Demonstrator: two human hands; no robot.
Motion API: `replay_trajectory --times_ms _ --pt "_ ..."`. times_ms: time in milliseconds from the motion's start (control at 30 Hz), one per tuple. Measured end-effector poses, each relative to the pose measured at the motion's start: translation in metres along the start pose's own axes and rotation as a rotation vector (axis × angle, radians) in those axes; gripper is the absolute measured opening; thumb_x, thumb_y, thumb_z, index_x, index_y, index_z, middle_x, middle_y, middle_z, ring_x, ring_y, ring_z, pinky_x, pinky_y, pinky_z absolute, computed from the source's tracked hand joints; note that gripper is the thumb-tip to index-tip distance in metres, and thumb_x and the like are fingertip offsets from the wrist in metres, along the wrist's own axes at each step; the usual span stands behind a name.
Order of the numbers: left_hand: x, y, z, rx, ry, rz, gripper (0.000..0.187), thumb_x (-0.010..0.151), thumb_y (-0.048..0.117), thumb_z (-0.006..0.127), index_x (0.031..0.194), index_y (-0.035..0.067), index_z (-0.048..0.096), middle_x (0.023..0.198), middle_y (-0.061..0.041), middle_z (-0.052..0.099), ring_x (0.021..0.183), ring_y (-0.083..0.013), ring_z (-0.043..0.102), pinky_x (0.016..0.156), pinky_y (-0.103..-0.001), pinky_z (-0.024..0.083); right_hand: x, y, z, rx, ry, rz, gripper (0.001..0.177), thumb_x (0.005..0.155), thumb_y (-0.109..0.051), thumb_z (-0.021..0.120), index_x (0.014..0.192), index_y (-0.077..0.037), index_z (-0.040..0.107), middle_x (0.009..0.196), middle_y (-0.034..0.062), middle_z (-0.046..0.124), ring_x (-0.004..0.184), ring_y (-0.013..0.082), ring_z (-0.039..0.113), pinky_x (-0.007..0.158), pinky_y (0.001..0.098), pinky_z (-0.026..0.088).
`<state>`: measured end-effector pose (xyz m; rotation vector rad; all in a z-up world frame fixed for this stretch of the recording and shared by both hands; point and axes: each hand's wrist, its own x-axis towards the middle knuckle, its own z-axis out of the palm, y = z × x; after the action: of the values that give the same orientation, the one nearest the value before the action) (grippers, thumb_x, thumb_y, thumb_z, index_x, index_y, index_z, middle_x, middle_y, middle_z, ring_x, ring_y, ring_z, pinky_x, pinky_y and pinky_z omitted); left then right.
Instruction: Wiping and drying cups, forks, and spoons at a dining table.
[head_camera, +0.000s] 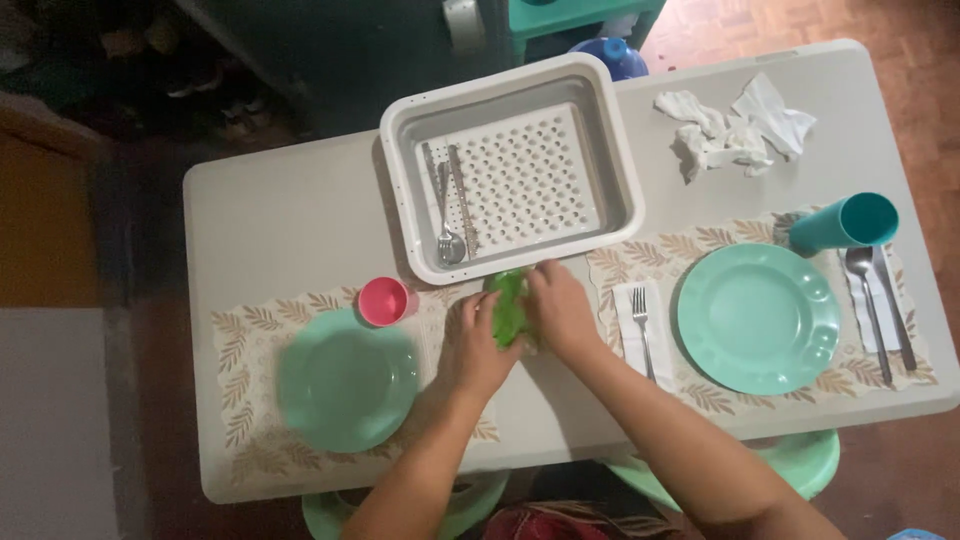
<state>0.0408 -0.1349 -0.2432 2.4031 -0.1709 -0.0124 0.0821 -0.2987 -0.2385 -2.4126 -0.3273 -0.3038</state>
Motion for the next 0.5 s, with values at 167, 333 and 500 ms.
replay_trajectory --times_ms 167,333,500 --pt "0.005 0.011 0.007 -0.092 -0.142 -0.173 0.087 0.072 0.023 0.086 0.148 0.018 0.046 0.149 -0.015 0.041 0.134 -0.0374 0.047 0.108 -0.047 0.045 -0.012 0.041 0.03 -0.078 -0.046 0.036 0.015 0.078 -0.006 0.071 0.092 -0.006 0.066 0.091 0.0138 0.065 0.091 0.0378 0.063 0.08 0.0488 0.051" --pt "0.008 0.015 0.007 -0.037 -0.305 -0.305 0.094 0.073 0.025 0.087 0.153 0.023 0.038 0.154 -0.014 0.034 0.138 -0.0355 0.043 0.107 -0.047 0.045 -0.004 -0.012 -0.011 0.229 -0.06 0.499 0.014 0.083 -0.002 0.069 0.095 -0.003 0.062 0.085 0.0111 0.065 0.082 0.0305 0.069 0.075 0.0405 0.055" --pt "0.011 0.03 -0.029 0.049 -0.355 -0.237 0.114 0.067 0.054 0.09 0.155 0.016 0.027 0.154 -0.013 0.031 0.143 -0.0361 0.034 0.117 -0.05 0.032 -0.02 -0.01 -0.026 0.725 0.172 0.389 0.024 0.086 0.011 0.066 0.099 -0.006 0.056 0.096 0.0013 0.061 0.086 0.0102 0.062 0.079 0.0255 0.054"
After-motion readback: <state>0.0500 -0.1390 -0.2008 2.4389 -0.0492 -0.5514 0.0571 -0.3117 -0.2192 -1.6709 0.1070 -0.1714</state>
